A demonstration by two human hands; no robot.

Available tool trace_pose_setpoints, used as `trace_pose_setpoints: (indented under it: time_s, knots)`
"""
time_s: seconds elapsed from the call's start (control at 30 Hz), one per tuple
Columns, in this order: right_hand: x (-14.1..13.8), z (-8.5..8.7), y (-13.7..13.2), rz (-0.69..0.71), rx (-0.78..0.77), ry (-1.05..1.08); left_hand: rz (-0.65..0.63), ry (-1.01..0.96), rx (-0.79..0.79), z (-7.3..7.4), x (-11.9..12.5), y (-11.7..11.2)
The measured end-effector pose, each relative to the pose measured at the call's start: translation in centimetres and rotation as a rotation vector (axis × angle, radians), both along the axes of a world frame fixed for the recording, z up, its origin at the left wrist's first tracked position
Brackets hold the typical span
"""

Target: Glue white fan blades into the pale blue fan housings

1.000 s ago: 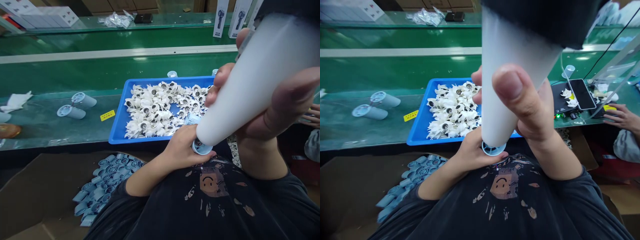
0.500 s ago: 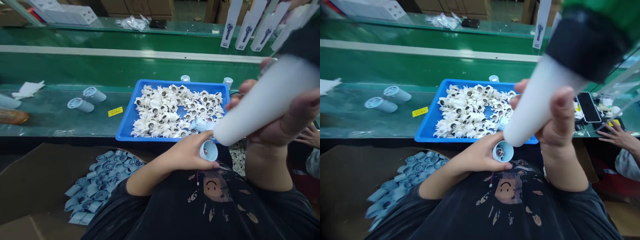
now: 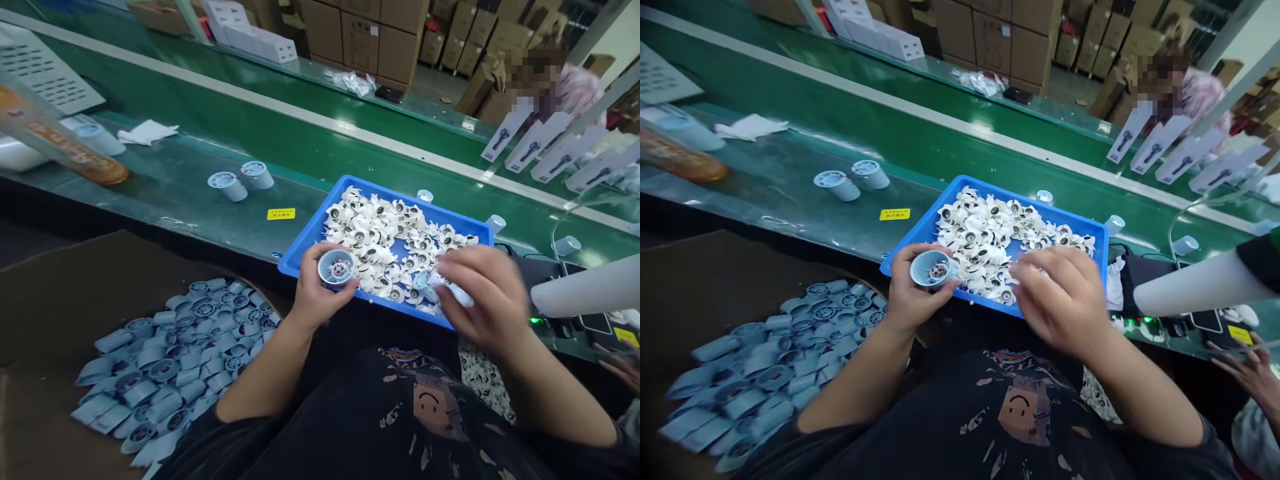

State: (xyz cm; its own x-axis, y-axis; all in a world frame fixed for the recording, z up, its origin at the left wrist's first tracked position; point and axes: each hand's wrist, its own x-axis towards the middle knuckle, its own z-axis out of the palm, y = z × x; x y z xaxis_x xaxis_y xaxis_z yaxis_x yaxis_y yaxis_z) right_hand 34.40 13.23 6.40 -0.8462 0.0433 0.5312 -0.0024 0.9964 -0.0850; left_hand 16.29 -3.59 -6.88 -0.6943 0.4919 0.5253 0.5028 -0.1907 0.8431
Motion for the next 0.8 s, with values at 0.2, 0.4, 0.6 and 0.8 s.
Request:
trace_pose_setpoints:
  time_s: [0.2, 0.4, 0.6, 0.8]
  knots:
    - [-12.8, -3.2, 2.0, -0.018, 0.241, -0.55, -0.223, -0.05, -0.104, 2.2, 2.0, -1.1]
    - [-16.3, -4.5, 2.4, 0.025, 0.314, -0.633, -0.361, -0.181, -0.1, 1.7, 2.7, -3.2]
    - [-17.0, -3.8, 2.1, -0.048, 0.213, -0.578, -0.451, -0.344, -0.072, 2.1, 3.0, -2.4]
    - [-10.6, 0.1, -0.4, -0.062, -0.065, -0.482, -0.421, -0.052, -0.088, 3.5, 2.4, -2.9]
